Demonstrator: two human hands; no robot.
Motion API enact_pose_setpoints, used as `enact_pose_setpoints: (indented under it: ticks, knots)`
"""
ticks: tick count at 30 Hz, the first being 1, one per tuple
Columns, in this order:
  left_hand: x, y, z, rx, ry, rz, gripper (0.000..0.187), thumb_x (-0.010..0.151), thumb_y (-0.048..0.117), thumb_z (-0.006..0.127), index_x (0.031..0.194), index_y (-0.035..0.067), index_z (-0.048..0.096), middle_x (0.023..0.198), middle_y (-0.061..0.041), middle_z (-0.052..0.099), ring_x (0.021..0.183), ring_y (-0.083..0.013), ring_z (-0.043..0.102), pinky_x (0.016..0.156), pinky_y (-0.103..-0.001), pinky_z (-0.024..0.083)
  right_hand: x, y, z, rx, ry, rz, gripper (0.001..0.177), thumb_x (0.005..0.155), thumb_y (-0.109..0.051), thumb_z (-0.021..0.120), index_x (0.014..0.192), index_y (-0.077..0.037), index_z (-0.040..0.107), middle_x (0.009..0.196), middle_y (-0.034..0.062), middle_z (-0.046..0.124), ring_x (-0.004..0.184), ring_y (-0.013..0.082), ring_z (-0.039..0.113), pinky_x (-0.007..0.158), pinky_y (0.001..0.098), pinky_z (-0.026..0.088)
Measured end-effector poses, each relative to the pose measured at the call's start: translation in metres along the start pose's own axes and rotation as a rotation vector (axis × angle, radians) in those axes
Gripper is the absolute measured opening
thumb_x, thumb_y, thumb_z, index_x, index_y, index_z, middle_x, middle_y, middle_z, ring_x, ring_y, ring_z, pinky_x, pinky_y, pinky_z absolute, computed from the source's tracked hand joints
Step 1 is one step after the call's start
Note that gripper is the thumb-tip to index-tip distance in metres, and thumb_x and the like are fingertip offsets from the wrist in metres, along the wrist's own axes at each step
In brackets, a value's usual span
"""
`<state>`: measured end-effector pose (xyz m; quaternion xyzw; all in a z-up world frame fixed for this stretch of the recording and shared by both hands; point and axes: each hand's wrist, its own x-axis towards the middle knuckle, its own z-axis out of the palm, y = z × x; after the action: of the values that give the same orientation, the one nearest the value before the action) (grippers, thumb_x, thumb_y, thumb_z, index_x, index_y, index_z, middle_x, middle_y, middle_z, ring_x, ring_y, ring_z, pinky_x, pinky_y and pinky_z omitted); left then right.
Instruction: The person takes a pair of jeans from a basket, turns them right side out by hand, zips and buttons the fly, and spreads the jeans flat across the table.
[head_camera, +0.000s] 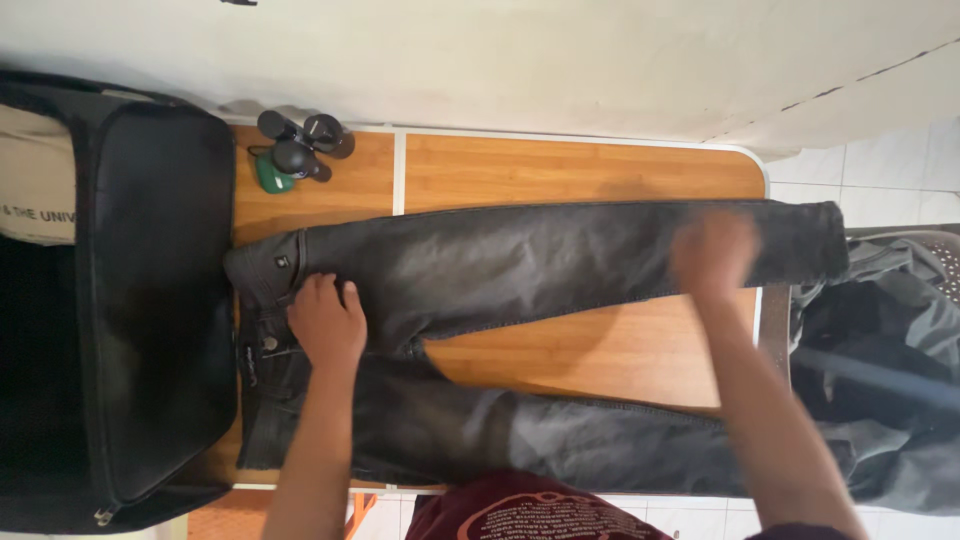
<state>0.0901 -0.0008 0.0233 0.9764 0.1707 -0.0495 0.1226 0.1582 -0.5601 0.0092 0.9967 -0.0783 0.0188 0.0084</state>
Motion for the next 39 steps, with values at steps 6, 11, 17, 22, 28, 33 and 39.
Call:
enact_pose_setpoints:
  ticks: [6,11,17,22,28,33,39]
  knots:
    - [-0.009,-0.015,0.034,0.046,-0.103,0.021,0.063,0.104,0.044,0.044,0.158,0.013,0.035,0.168,-0.012,0.02,0.156,-0.0316,0.015,0.11,-0.081,0.009,-0.081,-0.098,0.005,0.102,-0.124,-0.226,0.073,0.091,-0.054,0.064,0.151,-0.016,0.049,0.161,0.0224,0.033,0.151,0.04,0.029,0.117,0.0657,0.019]
    - [-0.001,-0.024,0.04,0.108,-0.103,0.112,0.066,0.103,0.048,0.046,0.16,0.017,0.031,0.169,-0.009,0.018,0.157,-0.0292,0.016,0.113,-0.081,0.009,-0.105,-0.067,0.005,0.212,-0.153,-0.155,0.088,0.088,-0.058,0.063,0.159,-0.013,0.037,0.167,0.0282,0.019,0.154,0.0445,0.019,0.121,0.0663,0.016]
    - [-0.004,0.007,0.049,0.022,0.029,0.032,0.065,0.097,0.042,0.057,0.154,0.014,0.044,0.17,-0.012,0.029,0.162,-0.0314,0.022,0.128,-0.075,0.015,-0.112,-0.083,-0.014,0.139,-0.254,-0.092,0.087,0.084,-0.053,0.067,0.156,-0.011,0.042,0.164,0.0265,0.024,0.153,0.0421,0.021,0.117,0.0672,0.016]
    - [-0.034,0.109,0.062,-0.038,-0.103,0.088,0.076,0.097,0.059,0.049,0.161,0.02,0.031,0.169,-0.017,0.013,0.155,-0.0427,0.007,0.106,-0.085,0.01,-0.091,-0.136,-0.003,0.254,-0.107,-0.237,0.071,0.089,-0.043,0.066,0.151,-0.014,0.047,0.165,0.0183,0.029,0.154,0.0398,0.024,0.122,0.0639,0.018]
    - [-0.032,0.127,0.062,0.153,-0.157,0.039,0.081,0.097,0.068,0.04,0.163,0.025,0.022,0.172,-0.012,0.002,0.156,-0.0398,-0.001,0.103,-0.089,0.009,-0.071,-0.094,0.032,0.078,-0.198,-0.394,0.066,0.1,-0.047,0.052,0.159,-0.021,0.037,0.168,0.0161,0.024,0.154,0.0378,0.022,0.121,0.0632,0.016]
    - [-0.031,0.127,0.067,0.192,-0.168,0.026,0.081,0.097,0.067,0.039,0.164,0.025,0.022,0.172,-0.013,0.001,0.156,-0.0403,-0.002,0.103,-0.088,0.008,-0.041,0.047,0.035,0.036,-0.134,-0.116,0.069,0.1,-0.051,0.045,0.162,-0.023,0.033,0.172,0.0139,0.022,0.157,0.0389,0.019,0.122,0.0673,0.012]
    - [-0.028,0.115,0.076,0.094,-0.194,0.054,0.076,0.1,0.063,0.036,0.164,0.024,0.022,0.171,-0.012,-0.003,0.155,-0.041,-0.006,0.102,-0.09,0.003,-0.035,0.069,0.024,-0.022,-0.07,-0.03,0.066,0.103,-0.049,0.054,0.16,-0.018,0.04,0.164,0.0274,0.022,0.151,0.0461,0.021,0.115,0.0718,0.011]
